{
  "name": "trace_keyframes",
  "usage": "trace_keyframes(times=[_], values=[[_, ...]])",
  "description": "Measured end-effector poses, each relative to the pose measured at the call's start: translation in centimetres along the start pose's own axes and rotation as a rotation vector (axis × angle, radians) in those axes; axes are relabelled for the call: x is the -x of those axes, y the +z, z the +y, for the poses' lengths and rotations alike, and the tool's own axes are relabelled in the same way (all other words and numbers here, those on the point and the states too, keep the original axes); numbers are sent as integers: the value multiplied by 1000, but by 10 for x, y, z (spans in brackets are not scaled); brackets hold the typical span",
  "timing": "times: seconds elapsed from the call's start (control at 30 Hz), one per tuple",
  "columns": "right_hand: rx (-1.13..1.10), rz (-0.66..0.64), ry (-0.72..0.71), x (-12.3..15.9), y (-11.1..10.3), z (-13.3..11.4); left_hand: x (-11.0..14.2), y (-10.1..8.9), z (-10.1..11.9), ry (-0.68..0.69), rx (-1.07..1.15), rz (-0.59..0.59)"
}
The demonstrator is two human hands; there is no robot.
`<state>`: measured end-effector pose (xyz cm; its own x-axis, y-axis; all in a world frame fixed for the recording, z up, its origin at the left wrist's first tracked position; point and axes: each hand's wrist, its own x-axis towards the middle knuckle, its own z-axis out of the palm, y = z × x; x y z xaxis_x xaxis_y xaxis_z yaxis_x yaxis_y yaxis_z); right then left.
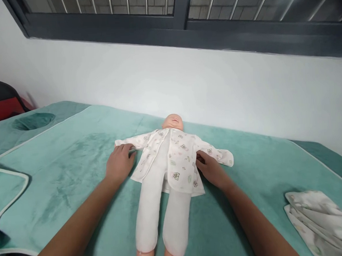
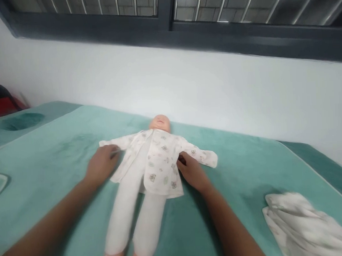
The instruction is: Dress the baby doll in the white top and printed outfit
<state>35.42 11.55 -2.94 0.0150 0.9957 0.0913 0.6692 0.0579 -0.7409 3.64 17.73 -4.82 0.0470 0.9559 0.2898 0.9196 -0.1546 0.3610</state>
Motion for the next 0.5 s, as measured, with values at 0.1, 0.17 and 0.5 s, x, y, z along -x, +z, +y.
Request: trace_keyframes(times=[0.1,0.17,0.5], values=[[-267,10,-53,-8,7,-1,-11,11,7,63,21,84],[-365,24,-70,-16,9,1,-17,15,9,62,40,85],[-133,-16,1,39,20,-15,12,-10,17,24,761,-341]])
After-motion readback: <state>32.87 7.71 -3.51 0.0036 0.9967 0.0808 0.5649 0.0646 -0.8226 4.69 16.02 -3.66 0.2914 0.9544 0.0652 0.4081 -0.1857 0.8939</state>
